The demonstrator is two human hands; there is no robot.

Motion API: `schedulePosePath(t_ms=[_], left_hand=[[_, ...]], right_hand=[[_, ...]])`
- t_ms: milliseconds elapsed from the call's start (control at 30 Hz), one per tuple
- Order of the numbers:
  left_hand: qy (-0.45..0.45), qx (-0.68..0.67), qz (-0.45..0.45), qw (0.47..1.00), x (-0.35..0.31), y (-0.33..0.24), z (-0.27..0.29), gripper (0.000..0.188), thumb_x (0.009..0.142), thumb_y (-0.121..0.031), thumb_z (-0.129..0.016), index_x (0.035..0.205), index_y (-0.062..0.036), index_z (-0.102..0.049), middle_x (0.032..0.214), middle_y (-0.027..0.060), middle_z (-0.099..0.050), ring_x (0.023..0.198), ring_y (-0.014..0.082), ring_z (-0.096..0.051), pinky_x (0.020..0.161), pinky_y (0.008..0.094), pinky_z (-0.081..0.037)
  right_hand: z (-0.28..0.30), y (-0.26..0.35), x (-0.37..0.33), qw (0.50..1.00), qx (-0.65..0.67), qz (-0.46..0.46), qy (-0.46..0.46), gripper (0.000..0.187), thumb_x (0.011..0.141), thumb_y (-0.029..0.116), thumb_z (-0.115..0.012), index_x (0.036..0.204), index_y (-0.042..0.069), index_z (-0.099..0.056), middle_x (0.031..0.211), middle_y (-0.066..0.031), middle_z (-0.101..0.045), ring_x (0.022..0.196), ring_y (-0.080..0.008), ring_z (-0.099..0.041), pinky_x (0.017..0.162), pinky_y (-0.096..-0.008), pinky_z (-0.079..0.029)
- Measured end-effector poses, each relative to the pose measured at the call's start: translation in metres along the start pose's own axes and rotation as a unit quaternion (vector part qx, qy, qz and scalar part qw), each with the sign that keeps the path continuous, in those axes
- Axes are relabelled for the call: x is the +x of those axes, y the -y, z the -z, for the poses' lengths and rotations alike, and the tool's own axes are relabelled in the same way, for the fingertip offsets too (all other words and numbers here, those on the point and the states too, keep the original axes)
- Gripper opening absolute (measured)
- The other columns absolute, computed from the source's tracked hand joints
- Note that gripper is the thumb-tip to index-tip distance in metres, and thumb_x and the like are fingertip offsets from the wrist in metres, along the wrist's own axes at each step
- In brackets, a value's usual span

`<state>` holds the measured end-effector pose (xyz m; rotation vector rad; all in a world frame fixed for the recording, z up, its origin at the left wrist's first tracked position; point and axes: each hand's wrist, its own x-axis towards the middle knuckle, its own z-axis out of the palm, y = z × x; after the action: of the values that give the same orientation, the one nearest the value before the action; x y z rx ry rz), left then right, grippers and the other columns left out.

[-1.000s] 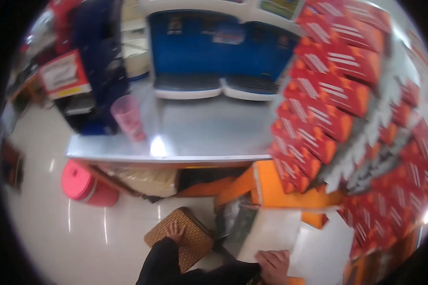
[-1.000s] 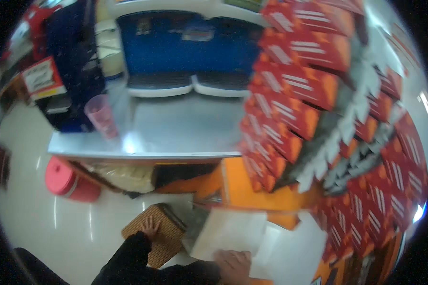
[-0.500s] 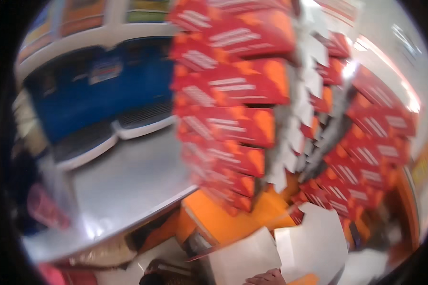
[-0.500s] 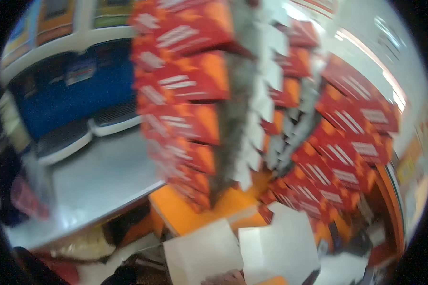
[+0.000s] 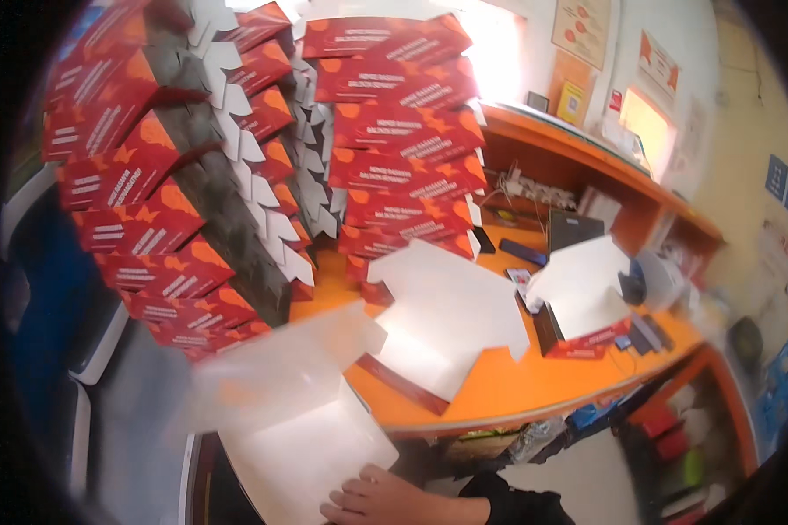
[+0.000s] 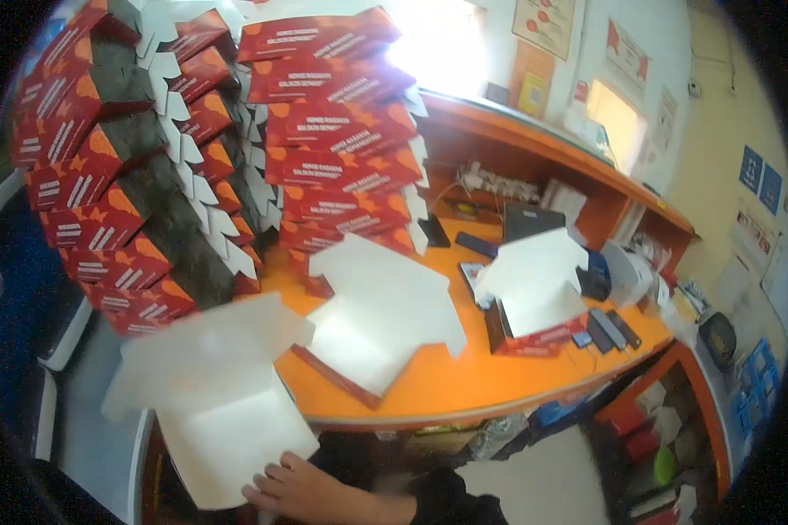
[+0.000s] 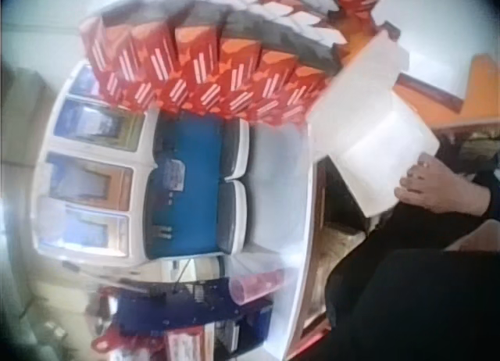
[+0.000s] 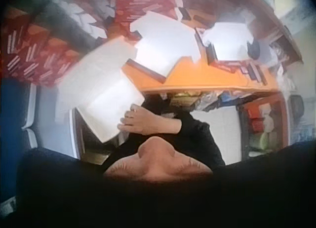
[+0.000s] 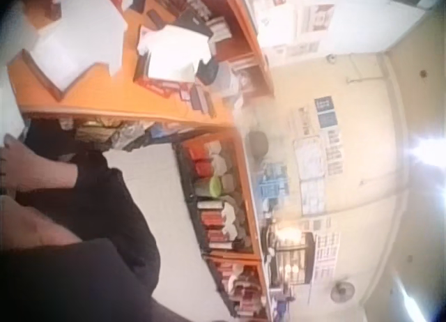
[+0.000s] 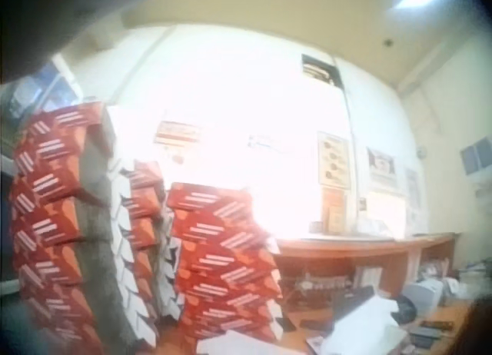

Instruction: The person assembles red and white cardboard boxes at a counter. They pick up flat-packed boxes, fold the sides, and insert white paper liners. The person also handles receipts and plastic bags, placing them into the boxes or on the counter.

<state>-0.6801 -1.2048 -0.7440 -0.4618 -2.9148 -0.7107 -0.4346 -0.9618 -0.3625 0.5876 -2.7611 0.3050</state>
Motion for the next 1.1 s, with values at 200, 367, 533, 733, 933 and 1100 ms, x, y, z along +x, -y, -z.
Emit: schedulePosePath(t_ms=[200, 367, 533, 733, 933, 1100], left_hand=[[-0.122, -0.289, -0.040, 0.949, -0.024, -0.081, 0.031, 0.042, 0.083, -0.029, -0.049, 0.111, 0.0028, -0.044, 0.108, 0.0141, -0.049, 0.094, 0.0221, -0.049, 0.079, 0.0367, -0.040], [-0.213, -0.525, -0.220, 0.794, -0.037, -0.177, 0.104, 0.040, 0.084, -0.025, -0.049, 0.109, 0.0062, -0.045, 0.104, 0.0136, -0.053, 0.089, 0.0207, -0.053, 0.077, 0.0319, -0.045], [-0.029, -0.607, -0.279, 0.744, 0.056, -0.302, 0.163, 0.032, 0.083, -0.013, -0.047, 0.110, 0.0046, -0.043, 0.109, 0.0118, -0.050, 0.097, 0.0212, -0.049, 0.083, 0.0341, -0.039], [0.088, -0.414, -0.400, 0.813, 0.082, -0.386, 0.168, 0.033, 0.083, -0.013, -0.045, 0.110, 0.0047, -0.044, 0.107, 0.0121, -0.051, 0.095, 0.0217, -0.051, 0.081, 0.0333, -0.041], [0.165, -0.307, -0.445, 0.825, 0.056, -0.360, 0.133, 0.034, 0.082, -0.014, -0.044, 0.111, 0.0049, -0.044, 0.105, 0.0124, -0.053, 0.092, 0.0222, -0.053, 0.079, 0.0325, -0.043], [0.225, -0.304, -0.522, 0.765, 0.046, -0.408, 0.090, 0.035, 0.082, -0.014, -0.042, 0.111, 0.0050, -0.045, 0.103, 0.0127, -0.054, 0.089, 0.0226, -0.054, 0.077, 0.0319, -0.044]], right_hand=[[-0.006, 0.026, -0.020, 0.993, -0.010, 0.016, -0.120, 0.040, 0.071, 0.016, -0.052, 0.109, 0.005, -0.047, 0.096, -0.0083, -0.052, 0.087, -0.0205, -0.048, 0.073, -0.0324, -0.035], [0.019, 0.020, -0.031, 0.979, -0.120, -0.034, -0.162, 0.034, 0.070, 0.013, -0.048, 0.104, 0.011, -0.051, 0.096, -0.0038, -0.053, 0.091, -0.0182, -0.048, 0.070, -0.0326, -0.036], [0.046, -0.027, -0.034, 0.931, -0.185, -0.104, -0.297, 0.030, 0.069, 0.011, -0.049, 0.099, 0.010, -0.053, 0.088, -0.0012, -0.054, 0.081, -0.0166, -0.050, 0.068, -0.0341, -0.035], [0.053, -0.063, -0.053, 0.933, -0.097, -0.206, -0.278, 0.033, 0.070, 0.007, -0.047, 0.101, 0.010, -0.054, 0.079, -0.0040, -0.054, 0.076, -0.0208, -0.050, 0.065, -0.0342, -0.036], [0.070, -0.069, -0.087, 0.943, -0.113, -0.260, -0.174, 0.026, 0.072, 0.010, -0.044, 0.096, 0.013, -0.056, 0.074, -0.0038, -0.053, 0.073, -0.0204, -0.052, 0.067, -0.0342, -0.036], [0.065, -0.089, -0.109, 0.929, -0.162, -0.279, -0.180, 0.026, 0.071, 0.015, -0.047, 0.095, 0.012, -0.056, 0.070, -0.0011, -0.052, 0.072, -0.0179, -0.053, 0.071, -0.0372, -0.034]])
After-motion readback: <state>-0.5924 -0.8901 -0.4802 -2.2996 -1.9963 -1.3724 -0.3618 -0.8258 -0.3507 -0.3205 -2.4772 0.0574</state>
